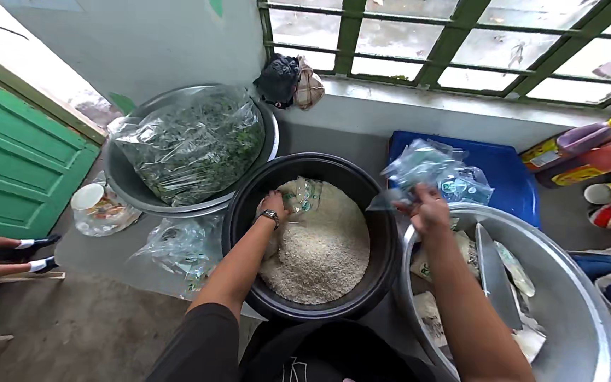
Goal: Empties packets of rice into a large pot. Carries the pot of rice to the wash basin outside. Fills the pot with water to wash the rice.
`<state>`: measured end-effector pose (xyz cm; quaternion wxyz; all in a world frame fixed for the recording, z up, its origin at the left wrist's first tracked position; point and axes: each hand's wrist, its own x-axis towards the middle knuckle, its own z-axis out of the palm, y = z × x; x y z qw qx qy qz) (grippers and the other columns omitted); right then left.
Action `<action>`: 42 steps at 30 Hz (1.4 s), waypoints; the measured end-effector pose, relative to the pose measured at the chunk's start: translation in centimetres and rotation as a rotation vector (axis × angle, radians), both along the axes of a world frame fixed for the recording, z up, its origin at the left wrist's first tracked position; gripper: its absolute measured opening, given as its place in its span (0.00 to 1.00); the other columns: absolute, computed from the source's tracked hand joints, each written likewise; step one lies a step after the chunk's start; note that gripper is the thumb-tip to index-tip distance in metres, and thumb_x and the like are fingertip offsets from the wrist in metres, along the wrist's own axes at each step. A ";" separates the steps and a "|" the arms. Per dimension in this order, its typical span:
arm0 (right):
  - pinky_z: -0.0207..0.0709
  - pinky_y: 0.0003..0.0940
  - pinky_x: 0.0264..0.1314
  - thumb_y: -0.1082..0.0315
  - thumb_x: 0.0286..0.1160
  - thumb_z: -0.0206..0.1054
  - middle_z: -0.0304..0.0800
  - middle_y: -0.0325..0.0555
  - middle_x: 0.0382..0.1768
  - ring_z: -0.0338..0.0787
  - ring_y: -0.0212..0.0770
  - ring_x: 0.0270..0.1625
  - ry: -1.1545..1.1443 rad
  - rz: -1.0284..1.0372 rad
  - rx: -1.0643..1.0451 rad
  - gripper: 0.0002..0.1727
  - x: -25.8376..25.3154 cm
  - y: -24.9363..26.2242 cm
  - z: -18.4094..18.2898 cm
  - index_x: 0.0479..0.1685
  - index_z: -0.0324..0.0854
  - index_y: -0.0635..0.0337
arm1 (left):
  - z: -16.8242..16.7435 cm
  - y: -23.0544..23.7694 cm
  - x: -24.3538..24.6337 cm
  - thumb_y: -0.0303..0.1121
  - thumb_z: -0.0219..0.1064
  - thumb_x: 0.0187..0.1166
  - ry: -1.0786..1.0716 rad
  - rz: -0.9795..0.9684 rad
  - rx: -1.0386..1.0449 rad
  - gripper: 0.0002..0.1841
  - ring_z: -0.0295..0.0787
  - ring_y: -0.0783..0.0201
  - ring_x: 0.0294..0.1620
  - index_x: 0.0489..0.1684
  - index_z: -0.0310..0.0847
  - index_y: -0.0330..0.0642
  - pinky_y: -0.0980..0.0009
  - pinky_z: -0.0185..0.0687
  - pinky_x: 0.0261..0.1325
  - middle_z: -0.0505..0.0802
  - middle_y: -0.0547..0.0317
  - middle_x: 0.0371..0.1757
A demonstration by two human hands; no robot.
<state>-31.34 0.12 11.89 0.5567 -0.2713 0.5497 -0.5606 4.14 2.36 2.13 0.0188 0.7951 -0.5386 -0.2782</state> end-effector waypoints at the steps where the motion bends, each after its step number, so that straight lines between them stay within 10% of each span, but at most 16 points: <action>1: 0.92 0.46 0.41 0.61 0.96 0.51 0.82 0.49 0.49 0.91 0.44 0.40 -0.025 -0.050 -0.007 0.17 -1.7 -1.7 -0.1 0.74 0.64 0.58 | -0.1 -0.2 -0.2 0.40 0.84 0.65 -0.025 0.006 0.034 0.43 0.73 0.28 0.79 0.79 0.69 0.26 0.33 0.75 0.75 0.73 0.25 0.81; 5: 0.83 0.49 0.69 0.51 0.94 0.53 0.57 0.57 0.90 0.80 0.55 0.77 0.180 0.002 0.134 0.38 -6.3 -5.7 -2.0 0.95 0.41 0.53 | -0.2 -0.6 0.2 0.45 0.85 0.63 -0.150 -0.101 0.102 0.45 0.66 0.32 0.86 0.79 0.70 0.26 0.35 0.65 0.82 0.76 0.29 0.81; 12: 0.88 0.47 0.63 0.69 0.85 0.63 0.87 0.63 0.62 0.92 0.50 0.58 0.707 0.449 -0.138 0.21 4.7 0.5 -3.7 0.72 0.74 0.72 | 0.6 1.1 0.2 0.31 0.78 0.69 -0.093 -0.308 -0.032 0.23 0.83 0.35 0.71 0.65 0.85 0.39 0.35 0.67 0.80 0.92 0.37 0.61; 17: 0.69 0.51 0.86 0.55 0.75 0.77 0.74 0.62 0.82 0.78 0.55 0.82 0.716 1.001 -0.144 0.45 14.0 3.1 -5.9 0.91 0.60 0.61 | 5.0 3.2 -0.2 0.23 0.78 0.68 0.022 -0.480 -0.330 0.11 0.88 0.44 0.64 0.47 0.90 0.35 0.40 0.60 0.85 0.96 0.47 0.49; 21: 0.88 0.49 0.61 0.64 0.84 0.67 0.92 0.60 0.54 0.95 0.50 0.53 0.704 0.917 -0.241 0.20 15.6 3.7 -4.8 0.69 0.80 0.66 | 7.5 5.2 -0.7 0.31 0.85 0.63 0.169 -0.415 -0.548 0.13 0.88 0.44 0.58 0.36 0.87 0.36 0.39 0.62 0.81 0.94 0.48 0.40; 26: 0.92 0.41 0.40 0.69 0.88 0.62 0.91 0.56 0.45 0.95 0.44 0.36 0.555 0.812 -0.125 0.11 14.9 4.6 -2.4 0.57 0.82 0.68 | 5.7 8.8 -1.2 0.44 0.91 0.55 0.655 0.323 -0.475 0.56 0.76 0.42 0.79 0.86 0.58 0.36 0.46 0.77 0.77 0.77 0.36 0.80; 28: 0.93 0.40 0.36 0.70 0.90 0.60 0.91 0.55 0.43 0.96 0.43 0.36 0.343 0.754 -0.054 0.11 14.6 5.4 -1.8 0.57 0.80 0.69 | 5.0 9.9 -2.3 0.37 0.81 0.72 1.056 0.607 -0.348 0.49 0.80 0.46 0.75 0.90 0.49 0.37 0.52 0.81 0.73 0.77 0.36 0.80; 32: 0.95 0.41 0.36 0.66 0.95 0.51 0.93 0.54 0.44 0.97 0.45 0.37 0.164 0.768 -0.005 0.15 13.9 7.0 -1.5 0.62 0.76 0.69 | 6.1 10.6 -3.5 0.40 0.55 0.93 1.712 0.671 -0.106 0.23 0.91 0.46 0.58 0.79 0.66 0.36 0.50 0.90 0.62 0.88 0.39 0.62; 35: 0.89 0.41 0.53 0.62 0.96 0.49 0.91 0.56 0.47 0.94 0.43 0.46 0.749 0.957 -0.172 0.20 12.5 6.9 -1.7 0.62 0.79 0.71 | 6.6 10.2 -3.3 0.20 0.66 0.81 1.511 0.532 -0.141 0.24 0.94 0.52 0.47 0.76 0.66 0.34 0.56 0.94 0.49 0.91 0.43 0.54; 37: 0.79 0.61 0.68 0.60 0.95 0.50 0.91 0.65 0.52 0.91 0.60 0.60 1.110 1.154 -0.243 0.22 11.2 6.5 -1.9 0.62 0.82 0.69 | 6.2 10.2 -2.4 0.16 0.74 0.70 1.321 0.405 -0.137 0.31 0.94 0.56 0.47 0.75 0.68 0.34 0.59 0.94 0.47 0.92 0.45 0.55; 42: 0.75 0.76 0.62 0.62 0.90 0.55 0.92 0.67 0.50 0.90 0.71 0.60 1.455 1.319 -0.197 0.17 7.9 6.0 -1.2 0.57 0.84 0.65 | 7.1 10.6 0.8 0.16 0.80 0.63 0.930 -0.028 -0.073 0.33 0.94 0.58 0.49 0.72 0.76 0.37 0.60 0.94 0.49 0.92 0.46 0.57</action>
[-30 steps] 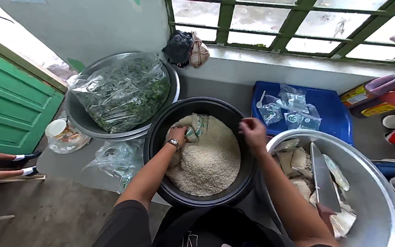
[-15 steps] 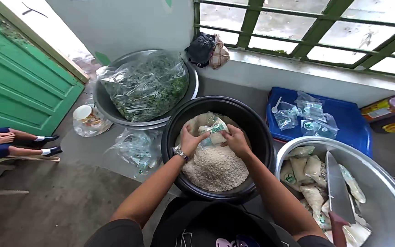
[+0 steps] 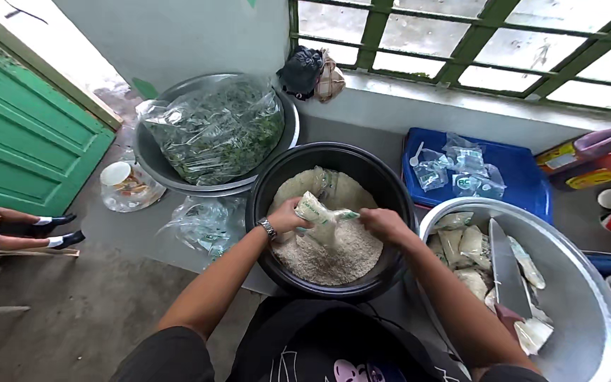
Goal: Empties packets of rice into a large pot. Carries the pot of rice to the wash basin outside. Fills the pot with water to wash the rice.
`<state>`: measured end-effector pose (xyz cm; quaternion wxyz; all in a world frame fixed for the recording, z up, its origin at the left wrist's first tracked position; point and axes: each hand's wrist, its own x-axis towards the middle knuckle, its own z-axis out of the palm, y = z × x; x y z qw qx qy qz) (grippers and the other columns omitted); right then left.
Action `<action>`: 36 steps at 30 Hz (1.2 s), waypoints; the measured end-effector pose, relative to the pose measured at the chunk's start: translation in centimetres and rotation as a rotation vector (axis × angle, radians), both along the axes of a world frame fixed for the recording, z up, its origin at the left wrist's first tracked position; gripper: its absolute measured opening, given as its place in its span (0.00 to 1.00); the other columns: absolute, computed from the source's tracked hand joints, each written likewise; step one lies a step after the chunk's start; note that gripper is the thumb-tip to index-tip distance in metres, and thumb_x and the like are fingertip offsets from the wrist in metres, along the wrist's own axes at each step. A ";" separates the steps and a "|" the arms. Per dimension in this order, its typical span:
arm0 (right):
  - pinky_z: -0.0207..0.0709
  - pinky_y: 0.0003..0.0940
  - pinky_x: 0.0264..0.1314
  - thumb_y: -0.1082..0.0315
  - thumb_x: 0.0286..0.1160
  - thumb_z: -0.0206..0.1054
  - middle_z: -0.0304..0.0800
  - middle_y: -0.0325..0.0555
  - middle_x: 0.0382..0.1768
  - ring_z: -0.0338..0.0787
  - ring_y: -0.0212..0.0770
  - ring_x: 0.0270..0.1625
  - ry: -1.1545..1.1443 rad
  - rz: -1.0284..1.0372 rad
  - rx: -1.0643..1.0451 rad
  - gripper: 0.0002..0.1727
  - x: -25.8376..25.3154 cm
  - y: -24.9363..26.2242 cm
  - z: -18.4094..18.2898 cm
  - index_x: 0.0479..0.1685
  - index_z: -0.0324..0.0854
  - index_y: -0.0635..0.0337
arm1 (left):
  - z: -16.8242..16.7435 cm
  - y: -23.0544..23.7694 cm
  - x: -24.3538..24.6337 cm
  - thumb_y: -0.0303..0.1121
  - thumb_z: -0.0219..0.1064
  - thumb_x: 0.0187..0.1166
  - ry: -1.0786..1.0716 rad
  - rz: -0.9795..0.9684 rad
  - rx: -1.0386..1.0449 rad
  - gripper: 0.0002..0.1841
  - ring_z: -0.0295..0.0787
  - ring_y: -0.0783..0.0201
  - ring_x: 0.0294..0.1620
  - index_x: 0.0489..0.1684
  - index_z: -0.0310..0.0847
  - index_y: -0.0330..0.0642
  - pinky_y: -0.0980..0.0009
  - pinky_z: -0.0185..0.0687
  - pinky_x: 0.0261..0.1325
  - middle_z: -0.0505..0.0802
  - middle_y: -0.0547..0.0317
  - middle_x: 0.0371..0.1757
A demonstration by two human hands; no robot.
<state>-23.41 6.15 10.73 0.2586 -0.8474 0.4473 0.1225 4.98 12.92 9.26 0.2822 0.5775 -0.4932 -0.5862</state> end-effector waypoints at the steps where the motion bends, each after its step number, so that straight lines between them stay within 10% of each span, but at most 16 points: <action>1: 0.75 0.76 0.63 0.63 0.89 0.55 0.92 0.67 0.51 0.89 0.71 0.61 0.031 0.006 0.017 0.17 -0.7 -0.5 0.0 0.58 0.84 0.65 | 0.0 0.0 0.5 0.16 0.80 0.62 -0.029 -0.033 -0.013 0.32 0.94 0.58 0.50 0.70 0.78 0.37 0.60 0.94 0.51 0.92 0.46 0.57; 4: 0.79 0.68 0.63 0.67 0.90 0.54 0.92 0.64 0.53 0.92 0.64 0.57 -0.115 0.016 0.152 0.17 -0.9 -1.0 -1.1 0.67 0.82 0.63 | 0.3 -0.3 0.7 0.19 0.82 0.63 -0.102 -0.117 -0.052 0.31 0.94 0.59 0.51 0.69 0.79 0.37 0.59 0.93 0.53 0.92 0.46 0.56; 8: 0.90 0.45 0.42 0.77 0.75 0.64 0.78 0.53 0.76 0.93 0.45 0.47 -0.597 -0.201 0.582 0.43 0.0 -0.5 -1.9 0.94 0.52 0.51 | 1.8 -1.1 -0.4 0.24 0.84 0.64 -0.118 -0.172 -0.209 0.27 0.93 0.64 0.48 0.64 0.82 0.35 0.63 0.91 0.56 0.94 0.49 0.50; 14: 0.90 0.55 0.41 0.72 0.69 0.52 0.74 0.51 0.81 0.90 0.56 0.62 -0.895 -0.444 0.779 0.42 -0.5 0.7 -0.9 0.93 0.54 0.44 | 7.3 -1.9 -1.1 0.27 0.84 0.65 -0.309 -0.265 -0.429 0.29 0.93 0.56 0.57 0.68 0.82 0.34 0.55 0.85 0.68 0.94 0.44 0.55; 18: 0.89 0.56 0.42 0.67 0.69 0.57 0.68 0.50 0.85 0.87 0.57 0.68 -0.925 -0.510 0.786 0.43 0.1 1.2 -1.4 0.93 0.53 0.44 | 9.7 -2.8 -2.0 0.35 0.83 0.69 -0.590 -0.393 -0.421 0.30 0.91 0.45 0.61 0.74 0.81 0.43 0.40 0.81 0.68 0.94 0.42 0.59; 23: 0.91 0.40 0.37 0.79 0.78 0.65 0.83 0.57 0.69 0.94 0.43 0.38 -0.702 -0.526 0.456 0.35 1.4 1.8 -0.8 0.87 0.64 0.55 | 11.5 -3.5 -4.0 0.37 0.85 0.66 -0.776 -0.505 -0.384 0.33 0.93 0.42 0.54 0.76 0.81 0.53 0.37 0.83 0.58 0.95 0.44 0.54; 28: 0.91 0.40 0.36 0.81 0.80 0.60 0.80 0.53 0.76 0.91 0.39 0.28 -0.563 -0.465 0.309 0.45 1.1 1.2 0.7 0.97 0.46 0.44 | 12.1 -4.9 -4.2 0.35 0.84 0.68 -0.816 -0.546 -0.382 0.37 0.89 0.39 0.66 0.82 0.75 0.55 0.34 0.79 0.66 0.91 0.45 0.67; 32: 0.91 0.39 0.36 0.80 0.80 0.62 0.79 0.53 0.78 0.91 0.38 0.27 -0.585 -0.433 0.321 0.47 0.4 0.4 1.5 0.97 0.44 0.43 | 10.1 -5.2 -3.9 0.38 0.83 0.69 -0.720 -0.489 -0.449 0.36 0.88 0.43 0.69 0.82 0.76 0.53 0.36 0.79 0.70 0.90 0.48 0.71; 36: 0.90 0.34 0.39 0.79 0.83 0.61 0.89 0.52 0.66 0.93 0.36 0.31 -0.598 -0.420 0.439 0.37 -0.7 -0.1 1.8 0.92 0.57 0.51 | 7.0 -5.8 -3.4 0.31 0.81 0.71 -0.291 -0.328 -0.434 0.31 0.92 0.56 0.51 0.77 0.78 0.38 0.57 0.86 0.57 0.91 0.46 0.66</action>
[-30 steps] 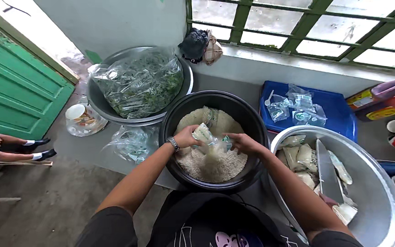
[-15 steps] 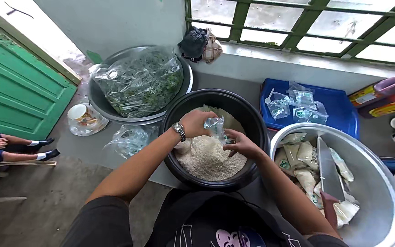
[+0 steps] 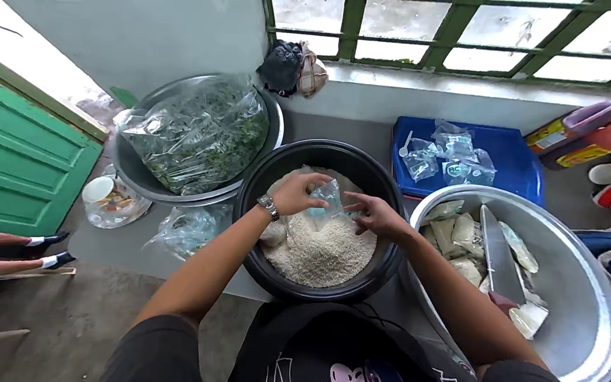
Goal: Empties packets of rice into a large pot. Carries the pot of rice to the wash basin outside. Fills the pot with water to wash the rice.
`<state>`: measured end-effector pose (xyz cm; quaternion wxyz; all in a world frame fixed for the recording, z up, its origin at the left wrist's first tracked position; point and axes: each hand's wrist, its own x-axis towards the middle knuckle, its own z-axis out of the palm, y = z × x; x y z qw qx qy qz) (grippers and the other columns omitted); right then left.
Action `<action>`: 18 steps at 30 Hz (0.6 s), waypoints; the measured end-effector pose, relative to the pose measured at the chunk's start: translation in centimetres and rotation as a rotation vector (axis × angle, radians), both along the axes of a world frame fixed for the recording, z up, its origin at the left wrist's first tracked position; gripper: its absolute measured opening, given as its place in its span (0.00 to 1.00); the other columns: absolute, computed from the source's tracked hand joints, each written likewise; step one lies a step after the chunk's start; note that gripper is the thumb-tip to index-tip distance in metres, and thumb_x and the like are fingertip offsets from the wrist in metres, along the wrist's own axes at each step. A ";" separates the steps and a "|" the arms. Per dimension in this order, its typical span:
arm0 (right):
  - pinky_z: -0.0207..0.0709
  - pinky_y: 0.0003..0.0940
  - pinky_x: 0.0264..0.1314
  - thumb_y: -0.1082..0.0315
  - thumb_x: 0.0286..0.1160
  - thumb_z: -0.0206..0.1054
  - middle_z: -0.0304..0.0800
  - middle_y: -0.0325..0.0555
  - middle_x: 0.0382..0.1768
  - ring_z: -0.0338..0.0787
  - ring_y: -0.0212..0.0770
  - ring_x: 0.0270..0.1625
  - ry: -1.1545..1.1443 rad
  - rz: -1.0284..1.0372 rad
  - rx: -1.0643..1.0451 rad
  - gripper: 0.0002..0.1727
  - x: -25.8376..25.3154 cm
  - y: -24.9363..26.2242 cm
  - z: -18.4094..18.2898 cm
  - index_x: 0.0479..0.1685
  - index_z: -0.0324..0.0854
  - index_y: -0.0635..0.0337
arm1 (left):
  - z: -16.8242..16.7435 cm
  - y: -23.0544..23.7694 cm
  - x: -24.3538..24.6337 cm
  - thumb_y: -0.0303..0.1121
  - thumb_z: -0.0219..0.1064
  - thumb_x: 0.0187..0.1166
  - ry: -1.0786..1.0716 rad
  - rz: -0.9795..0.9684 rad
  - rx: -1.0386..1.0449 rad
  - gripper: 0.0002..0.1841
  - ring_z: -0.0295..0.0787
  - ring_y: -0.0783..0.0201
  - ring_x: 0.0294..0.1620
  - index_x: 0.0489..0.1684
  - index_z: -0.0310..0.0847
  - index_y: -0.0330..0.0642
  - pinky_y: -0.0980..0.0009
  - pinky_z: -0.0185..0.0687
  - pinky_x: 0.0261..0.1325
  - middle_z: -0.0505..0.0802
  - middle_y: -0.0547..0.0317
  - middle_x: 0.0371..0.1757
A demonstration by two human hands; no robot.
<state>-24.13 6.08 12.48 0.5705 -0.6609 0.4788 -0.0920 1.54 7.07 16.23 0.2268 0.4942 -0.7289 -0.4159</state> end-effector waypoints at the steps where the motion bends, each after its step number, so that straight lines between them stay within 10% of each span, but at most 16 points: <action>1: 0.91 0.33 0.40 0.78 0.83 0.61 0.91 0.51 0.63 0.93 0.35 0.31 -0.035 -0.014 0.017 0.36 -0.5 -0.3 0.3 0.92 0.58 0.52 | -0.8 -0.3 0.2 0.30 0.78 0.74 0.088 0.046 0.049 0.29 0.92 0.58 0.50 0.76 0.78 0.37 0.59 0.87 0.56 0.91 0.46 0.65; 9: 0.92 0.37 0.47 0.82 0.84 0.54 0.92 0.46 0.57 0.94 0.36 0.36 -0.497 -0.539 -0.260 0.27 -8.6 -6.0 4.8 0.82 0.66 0.58 | -10.2 -7.2 1.7 0.44 0.65 0.89 -0.098 0.634 0.349 0.25 0.84 0.36 0.71 0.68 0.81 0.27 0.38 0.72 0.77 0.88 0.29 0.66; 15: 0.91 0.40 0.46 0.76 0.87 0.54 0.82 0.54 0.71 0.95 0.41 0.40 -0.054 -0.858 -0.538 0.32 -15.8 -13.3 3.6 0.90 0.52 0.57 | -14.9 -10.0 -3.1 0.55 0.79 0.70 -0.424 0.714 0.441 0.42 0.76 0.32 0.78 0.72 0.76 0.25 0.35 0.71 0.77 0.81 0.26 0.74; 18: 0.74 0.68 0.74 0.72 0.87 0.59 0.66 0.71 0.84 0.81 0.70 0.75 0.456 -0.776 -0.465 0.42 -17.0 -14.1 2.5 0.97 0.39 0.57 | -15.1 -10.1 -3.8 0.53 0.81 0.67 -0.436 0.721 0.371 0.42 0.70 0.33 0.83 0.75 0.76 0.30 0.36 0.67 0.81 0.78 0.29 0.78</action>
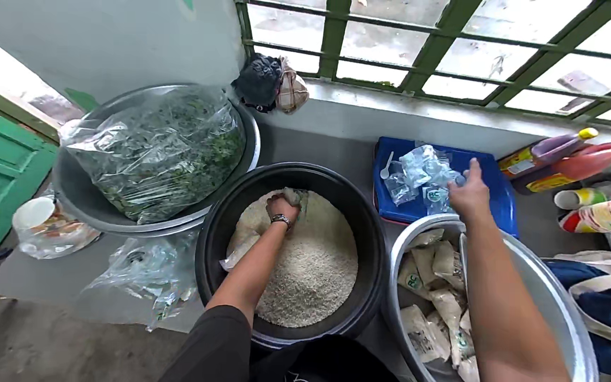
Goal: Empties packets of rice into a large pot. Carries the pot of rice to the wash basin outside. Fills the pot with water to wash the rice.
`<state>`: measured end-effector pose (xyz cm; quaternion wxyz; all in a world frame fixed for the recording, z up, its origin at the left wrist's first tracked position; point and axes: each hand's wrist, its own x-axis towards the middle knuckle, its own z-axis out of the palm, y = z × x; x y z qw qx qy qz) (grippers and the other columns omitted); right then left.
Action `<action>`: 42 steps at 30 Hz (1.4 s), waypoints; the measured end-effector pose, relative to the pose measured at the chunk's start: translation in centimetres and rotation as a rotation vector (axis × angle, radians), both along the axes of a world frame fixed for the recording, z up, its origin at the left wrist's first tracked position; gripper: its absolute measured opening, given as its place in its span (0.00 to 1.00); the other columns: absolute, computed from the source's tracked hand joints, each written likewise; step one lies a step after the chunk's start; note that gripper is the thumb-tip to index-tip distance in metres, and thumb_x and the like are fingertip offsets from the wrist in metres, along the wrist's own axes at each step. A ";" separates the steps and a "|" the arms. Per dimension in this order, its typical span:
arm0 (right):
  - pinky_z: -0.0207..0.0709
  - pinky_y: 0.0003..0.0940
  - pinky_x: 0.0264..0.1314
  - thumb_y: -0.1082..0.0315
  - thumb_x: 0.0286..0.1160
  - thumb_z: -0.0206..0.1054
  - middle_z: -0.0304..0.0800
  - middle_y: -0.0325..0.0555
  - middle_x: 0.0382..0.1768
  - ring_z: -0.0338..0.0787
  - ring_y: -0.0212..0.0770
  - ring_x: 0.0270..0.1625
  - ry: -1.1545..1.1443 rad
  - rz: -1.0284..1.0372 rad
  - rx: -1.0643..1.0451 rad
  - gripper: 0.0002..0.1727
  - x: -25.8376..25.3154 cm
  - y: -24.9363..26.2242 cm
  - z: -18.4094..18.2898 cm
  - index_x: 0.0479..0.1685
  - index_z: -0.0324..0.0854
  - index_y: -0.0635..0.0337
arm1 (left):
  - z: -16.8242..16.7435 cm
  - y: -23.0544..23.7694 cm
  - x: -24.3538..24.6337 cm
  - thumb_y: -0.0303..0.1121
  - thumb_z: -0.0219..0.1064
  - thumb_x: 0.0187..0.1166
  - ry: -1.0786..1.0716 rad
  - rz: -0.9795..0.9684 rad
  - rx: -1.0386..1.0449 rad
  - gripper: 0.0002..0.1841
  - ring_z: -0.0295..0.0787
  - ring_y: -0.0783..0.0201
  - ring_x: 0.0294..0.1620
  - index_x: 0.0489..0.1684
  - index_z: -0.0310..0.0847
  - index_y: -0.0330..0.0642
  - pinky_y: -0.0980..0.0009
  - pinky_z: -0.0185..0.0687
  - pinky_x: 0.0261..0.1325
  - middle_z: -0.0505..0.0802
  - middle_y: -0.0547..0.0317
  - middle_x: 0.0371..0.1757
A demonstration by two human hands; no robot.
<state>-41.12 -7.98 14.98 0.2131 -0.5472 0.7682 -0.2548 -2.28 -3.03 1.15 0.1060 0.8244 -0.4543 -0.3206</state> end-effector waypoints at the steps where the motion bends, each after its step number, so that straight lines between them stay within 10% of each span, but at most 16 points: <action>1: 0.68 0.75 0.76 0.71 0.85 0.61 0.67 0.77 0.83 0.76 0.76 0.78 0.107 0.021 0.028 0.43 0.9 0.6 -0.4 0.97 0.41 0.61 | -0.1 0.1 0.3 0.52 0.81 0.67 0.004 -0.042 -0.028 0.39 0.71 0.33 0.81 0.72 0.79 0.31 0.36 0.66 0.81 0.81 0.29 0.75; 6: 0.84 0.55 0.66 0.69 0.82 0.65 0.89 0.65 0.62 0.92 0.58 0.61 -0.035 0.562 -0.112 0.24 12.9 5.6 -4.3 0.75 0.75 0.69 | 0.0 1.7 2.3 0.36 0.78 0.72 0.214 -0.232 -0.193 0.19 0.91 0.38 0.54 0.55 0.86 0.34 0.34 0.81 0.62 0.93 0.36 0.48; 10: 0.68 0.57 0.86 0.61 0.73 0.78 0.73 0.61 0.83 0.76 0.58 0.83 -0.172 0.901 0.224 0.41 21.1 6.1 -7.0 0.87 0.67 0.60 | 4.4 3.8 3.2 0.26 0.78 0.71 0.459 -0.448 -0.213 0.19 0.93 0.52 0.51 0.59 0.83 0.32 0.49 0.86 0.62 0.94 0.42 0.50; 13: 0.77 0.59 0.76 0.62 0.76 0.77 0.88 0.62 0.64 0.88 0.57 0.68 -0.198 0.951 0.283 0.30 22.8 6.5 -7.1 0.77 0.75 0.61 | 6.9 5.4 3.9 0.26 0.81 0.68 0.429 -0.570 -0.243 0.16 0.89 0.55 0.42 0.49 0.82 0.33 0.53 0.85 0.51 0.90 0.46 0.40; 15: 0.79 0.58 0.73 0.62 0.81 0.73 0.90 0.62 0.58 0.90 0.55 0.64 -0.230 0.928 0.292 0.24 22.9 7.4 -6.6 0.70 0.77 0.65 | 6.8 7.2 4.6 0.31 0.85 0.65 0.391 -0.415 -0.353 0.23 0.89 0.51 0.44 0.51 0.79 0.32 0.50 0.85 0.52 0.90 0.44 0.42; 18: 0.89 0.48 0.59 0.63 0.86 0.66 0.88 0.61 0.59 0.93 0.49 0.56 -0.483 0.706 0.314 0.22 22.9 9.3 -6.4 0.72 0.74 0.67 | 5.4 9.8 5.1 0.34 0.84 0.68 0.630 -0.005 -0.369 0.42 0.89 0.51 0.63 0.82 0.63 0.33 0.53 0.86 0.67 0.87 0.40 0.68; 23: 0.93 0.42 0.47 0.68 0.92 0.55 0.88 0.56 0.58 0.96 0.46 0.49 -0.985 0.595 0.424 0.23 23.5 12.6 -7.5 0.81 0.61 0.64 | 5.8 12.3 3.1 0.30 0.65 0.86 1.285 0.281 -0.179 0.23 0.95 0.53 0.44 0.77 0.66 0.33 0.57 0.94 0.49 0.92 0.42 0.54; 27: 0.85 0.33 0.46 0.68 0.88 0.59 0.86 0.53 0.54 0.89 0.36 0.42 -0.554 0.889 0.419 0.25 22.1 13.3 -7.6 0.79 0.63 0.69 | 6.1 12.1 3.9 0.22 0.71 0.77 1.127 0.177 -0.125 0.24 0.95 0.55 0.37 0.71 0.71 0.33 0.59 0.94 0.41 0.93 0.44 0.51; 30: 0.81 0.54 0.65 0.70 0.88 0.57 0.89 0.65 0.53 0.91 0.55 0.53 -0.063 1.111 0.410 0.19 20.5 13.1 -7.2 0.70 0.76 0.72 | 7.5 12.3 5.6 0.19 0.72 0.75 0.900 -0.048 -0.076 0.24 0.94 0.56 0.39 0.71 0.74 0.34 0.60 0.93 0.40 0.92 0.44 0.54; 34: 0.75 0.74 0.66 0.62 0.92 0.54 0.88 0.70 0.57 0.87 0.72 0.65 0.388 1.094 0.569 0.18 18.9 12.7 -7.0 0.69 0.76 0.63 | 8.6 12.1 7.7 0.19 0.78 0.69 0.619 -0.332 -0.065 0.26 0.93 0.53 0.36 0.68 0.78 0.34 0.57 0.92 0.38 0.93 0.41 0.51; 42: 0.90 0.44 0.41 0.66 0.77 0.75 0.90 0.56 0.54 0.92 0.44 0.34 -0.201 0.713 0.298 0.22 17.6 12.7 -3.9 0.68 0.80 0.62 | 13.7 11.6 7.5 0.34 0.82 0.70 0.555 -0.456 -0.297 0.26 0.94 0.59 0.42 0.67 0.82 0.37 0.57 0.93 0.47 0.93 0.46 0.52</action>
